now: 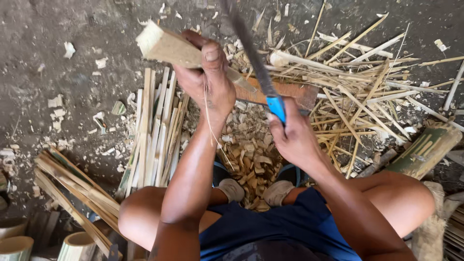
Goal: The person sits on the ground and uses a knife to shave the surface of bamboo strips, removing thin layers of material. The person repeatedly picks up bamboo strips, shaves them, and places them back down among other processed pieces.
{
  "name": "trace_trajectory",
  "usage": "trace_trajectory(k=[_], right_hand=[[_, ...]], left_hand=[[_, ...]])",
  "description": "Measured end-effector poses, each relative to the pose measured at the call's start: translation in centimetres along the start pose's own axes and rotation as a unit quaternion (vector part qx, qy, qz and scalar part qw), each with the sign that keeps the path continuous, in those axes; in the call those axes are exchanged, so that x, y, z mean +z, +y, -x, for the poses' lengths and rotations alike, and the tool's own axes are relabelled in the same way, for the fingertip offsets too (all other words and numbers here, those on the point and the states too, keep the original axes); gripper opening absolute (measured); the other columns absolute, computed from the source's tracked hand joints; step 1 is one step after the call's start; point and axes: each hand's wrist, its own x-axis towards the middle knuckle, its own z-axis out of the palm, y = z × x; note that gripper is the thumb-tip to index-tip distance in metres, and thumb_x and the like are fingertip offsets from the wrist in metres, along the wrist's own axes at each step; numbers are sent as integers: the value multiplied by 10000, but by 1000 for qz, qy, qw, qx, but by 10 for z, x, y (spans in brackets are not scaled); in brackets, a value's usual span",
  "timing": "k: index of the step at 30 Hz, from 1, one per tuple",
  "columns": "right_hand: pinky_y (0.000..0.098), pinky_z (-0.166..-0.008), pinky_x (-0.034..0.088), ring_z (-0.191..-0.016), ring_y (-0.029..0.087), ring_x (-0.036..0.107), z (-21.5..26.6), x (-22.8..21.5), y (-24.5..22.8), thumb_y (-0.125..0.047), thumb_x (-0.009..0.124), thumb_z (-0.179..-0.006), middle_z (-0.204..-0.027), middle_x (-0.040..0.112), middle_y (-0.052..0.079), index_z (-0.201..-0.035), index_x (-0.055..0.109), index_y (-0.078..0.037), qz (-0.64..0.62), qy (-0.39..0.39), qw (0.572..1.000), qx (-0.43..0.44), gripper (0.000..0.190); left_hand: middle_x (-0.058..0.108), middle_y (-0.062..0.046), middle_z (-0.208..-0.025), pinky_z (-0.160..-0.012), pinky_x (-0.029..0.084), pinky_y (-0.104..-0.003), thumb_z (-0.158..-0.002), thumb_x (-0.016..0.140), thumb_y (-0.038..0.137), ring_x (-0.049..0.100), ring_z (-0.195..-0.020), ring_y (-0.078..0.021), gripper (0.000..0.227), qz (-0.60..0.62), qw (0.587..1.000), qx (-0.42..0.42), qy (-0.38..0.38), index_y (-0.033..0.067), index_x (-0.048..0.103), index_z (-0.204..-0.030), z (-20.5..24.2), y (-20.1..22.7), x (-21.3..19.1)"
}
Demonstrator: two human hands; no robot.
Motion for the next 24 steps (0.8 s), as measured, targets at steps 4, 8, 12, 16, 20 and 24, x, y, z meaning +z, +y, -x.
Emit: trace_trajectory(k=[4, 8, 12, 16, 20, 24], right_hand=[[261, -335, 424, -495, 139, 520, -7, 4, -2, -63, 464, -1111, -761, 524, 91, -1201, 419, 21, -54, 154, 970, -182, 131], [291, -288, 401, -384, 146, 543, -12, 1, -7, -59, 464, -1045, -622, 564, 56, -1152, 433, -6, 37, -82, 994, 55, 123], [292, -263, 382, -372, 162, 519, -15, -4, -14, -36, 460, -1033, -629, 553, 97, -1203, 423, 29, 20, -9, 1000, -3, 186], [244, -394, 478, -538, 136, 589, -10, -2, -16, -44, 452, -1114, -752, 560, 96, -1258, 392, 54, -20, 155, 965, -210, 184], [290, -334, 450, -418, 157, 556, -17, -2, -18, -58, 473, -1028, -673, 598, 99, -1160, 452, -20, 35, -74, 996, 48, 139], [340, -256, 443, -371, 182, 542, -21, -4, -22, -96, 459, -1030, -663, 596, 96, -1216, 435, -28, 24, -62, 990, 127, 200]], left_hand=[[564, 4, -728, -474, 450, -234, -1113, 572, 499, 555, -572, -78, 399, 59, 998, -13, -7, 114, 511, -1026, -4, 0, 6], [588, -3, -841, -568, 476, -233, -1145, 562, 488, 579, -656, -81, 397, -4, 1000, 17, -6, 101, 543, -1058, -6, 2, 7], [601, -16, -866, -631, 477, -242, -1122, 588, 504, 596, -715, -92, 446, -8, 1000, -7, 16, 61, 537, -1129, -5, 8, 6], [601, -27, -906, -670, 489, -263, -1127, 574, 516, 601, -759, -105, 468, -9, 1000, -16, -5, 53, 524, -1173, 2, 6, 8], [579, -9, -875, -594, 460, -238, -1128, 503, 523, 564, -704, -90, 417, -66, 997, 45, 12, 113, 539, -1059, -2, -1, 15], [536, -5, -822, -570, 413, -247, -1117, 527, 540, 529, -656, -100, 433, -34, 999, 32, 7, 118, 537, -1020, -8, -3, 14]])
